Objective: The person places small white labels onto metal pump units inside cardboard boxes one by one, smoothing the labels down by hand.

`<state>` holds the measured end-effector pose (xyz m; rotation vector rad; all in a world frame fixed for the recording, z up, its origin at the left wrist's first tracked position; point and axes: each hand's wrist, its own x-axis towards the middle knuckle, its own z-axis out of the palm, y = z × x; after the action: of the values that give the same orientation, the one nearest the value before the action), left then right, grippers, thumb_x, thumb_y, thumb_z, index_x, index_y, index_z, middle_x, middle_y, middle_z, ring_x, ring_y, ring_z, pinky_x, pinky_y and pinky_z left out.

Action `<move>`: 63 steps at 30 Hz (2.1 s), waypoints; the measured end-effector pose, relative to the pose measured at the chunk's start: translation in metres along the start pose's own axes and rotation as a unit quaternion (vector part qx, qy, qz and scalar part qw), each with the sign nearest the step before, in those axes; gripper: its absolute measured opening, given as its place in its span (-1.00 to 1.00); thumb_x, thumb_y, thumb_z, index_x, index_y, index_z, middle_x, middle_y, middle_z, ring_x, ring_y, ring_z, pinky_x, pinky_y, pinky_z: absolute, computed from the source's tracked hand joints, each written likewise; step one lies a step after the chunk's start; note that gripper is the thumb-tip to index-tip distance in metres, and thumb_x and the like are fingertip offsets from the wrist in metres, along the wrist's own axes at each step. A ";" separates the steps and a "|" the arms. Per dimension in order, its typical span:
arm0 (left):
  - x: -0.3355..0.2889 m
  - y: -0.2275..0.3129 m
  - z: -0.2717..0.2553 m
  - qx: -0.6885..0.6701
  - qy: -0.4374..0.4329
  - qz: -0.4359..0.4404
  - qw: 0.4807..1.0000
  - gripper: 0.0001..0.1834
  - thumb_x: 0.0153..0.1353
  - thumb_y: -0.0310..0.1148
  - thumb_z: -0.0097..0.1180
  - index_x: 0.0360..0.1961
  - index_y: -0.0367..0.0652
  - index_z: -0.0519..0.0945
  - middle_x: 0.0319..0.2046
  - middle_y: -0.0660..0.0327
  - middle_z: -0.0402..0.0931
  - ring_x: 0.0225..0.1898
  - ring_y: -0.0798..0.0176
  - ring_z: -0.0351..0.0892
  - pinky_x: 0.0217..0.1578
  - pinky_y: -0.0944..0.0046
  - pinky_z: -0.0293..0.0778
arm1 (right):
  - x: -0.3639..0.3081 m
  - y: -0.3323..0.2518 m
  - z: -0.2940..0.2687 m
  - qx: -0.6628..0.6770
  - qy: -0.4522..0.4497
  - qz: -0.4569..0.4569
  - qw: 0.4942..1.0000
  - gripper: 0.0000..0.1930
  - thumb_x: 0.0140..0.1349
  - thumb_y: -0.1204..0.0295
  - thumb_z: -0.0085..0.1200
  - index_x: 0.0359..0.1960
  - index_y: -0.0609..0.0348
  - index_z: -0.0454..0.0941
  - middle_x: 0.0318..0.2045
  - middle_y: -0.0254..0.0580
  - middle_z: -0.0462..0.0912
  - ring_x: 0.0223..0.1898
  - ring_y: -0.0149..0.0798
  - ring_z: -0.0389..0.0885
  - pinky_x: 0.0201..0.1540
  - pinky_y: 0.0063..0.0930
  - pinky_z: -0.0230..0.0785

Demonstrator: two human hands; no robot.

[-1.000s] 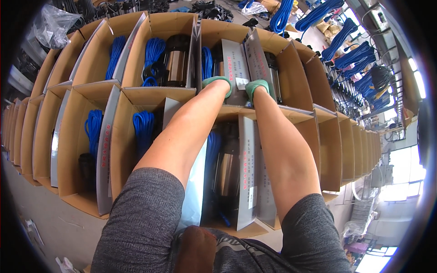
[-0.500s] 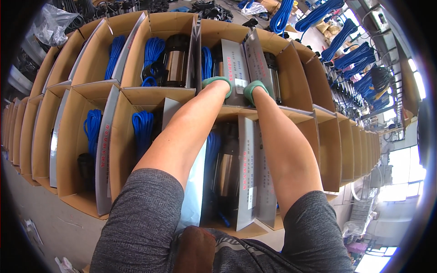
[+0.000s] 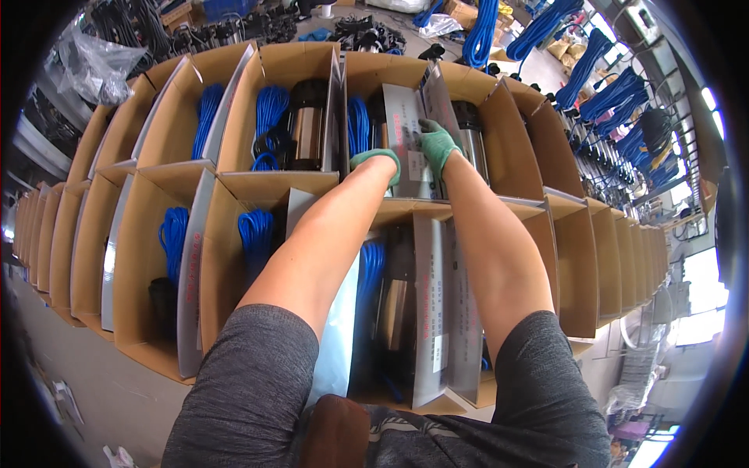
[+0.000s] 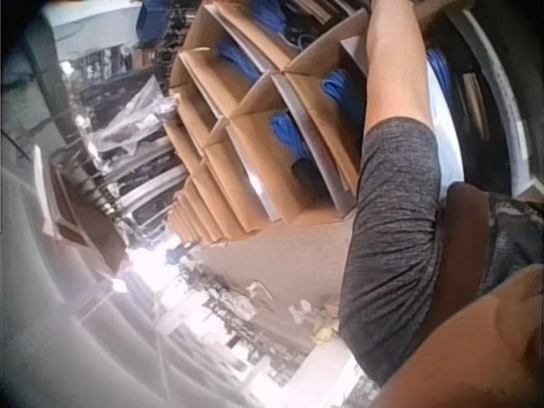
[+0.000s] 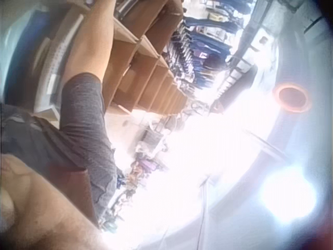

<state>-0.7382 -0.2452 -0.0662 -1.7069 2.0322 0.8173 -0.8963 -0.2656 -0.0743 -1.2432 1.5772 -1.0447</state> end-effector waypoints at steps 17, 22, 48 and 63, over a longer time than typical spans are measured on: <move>-0.047 0.010 -0.031 0.108 0.111 0.115 0.981 -0.47 0.14 0.02 0.30 0.01 -0.12 0.77 -0.01 -0.04 0.73 0.02 -0.06 0.73 0.11 0.04 0.58 | -0.439 -0.094 -0.110 -0.416 -0.316 0.032 0.852 -0.56 0.38 0.44 0.07 0.26 0.34 0.47 0.32 0.23 0.47 0.33 0.13 0.49 0.40 -0.17 0.37; -0.057 0.023 -0.054 0.146 0.184 0.168 0.957 -0.50 0.10 0.09 0.34 -0.14 -0.10 0.83 -0.08 -0.05 0.75 -0.04 -0.11 0.74 0.09 0.01 0.56 | -0.479 -0.031 -0.059 -0.404 -0.187 0.118 0.888 -0.49 0.40 0.42 -0.02 0.33 0.44 0.35 0.48 0.43 0.16 0.44 0.30 0.33 0.48 -0.01 0.25; -0.406 0.066 0.014 -0.338 0.111 0.399 0.845 -0.55 0.41 -0.11 0.21 0.10 -0.27 0.70 -0.02 0.17 0.71 0.11 0.30 0.56 0.21 0.22 0.41 | -0.488 -0.091 -0.115 0.237 0.101 -0.163 0.952 -0.36 0.32 0.49 0.31 0.39 0.09 0.27 0.02 -0.12 0.63 0.03 -0.30 0.63 0.11 -0.40 0.54; -0.445 0.033 0.091 -0.439 0.063 0.369 0.817 -0.31 0.45 -0.06 0.18 0.47 -0.21 0.39 0.34 0.04 0.47 0.35 0.17 0.42 0.38 0.13 0.30 | -0.498 -0.083 -0.118 0.103 0.004 -0.226 0.969 -0.65 0.30 0.52 0.31 0.13 0.08 0.70 -0.20 -0.05 0.81 -0.23 -0.31 0.79 -0.15 -0.43 0.61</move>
<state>-0.6877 0.1565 0.1422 -1.2481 2.6627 2.2244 -0.9143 0.2233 0.0988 -1.4862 1.1756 -1.4590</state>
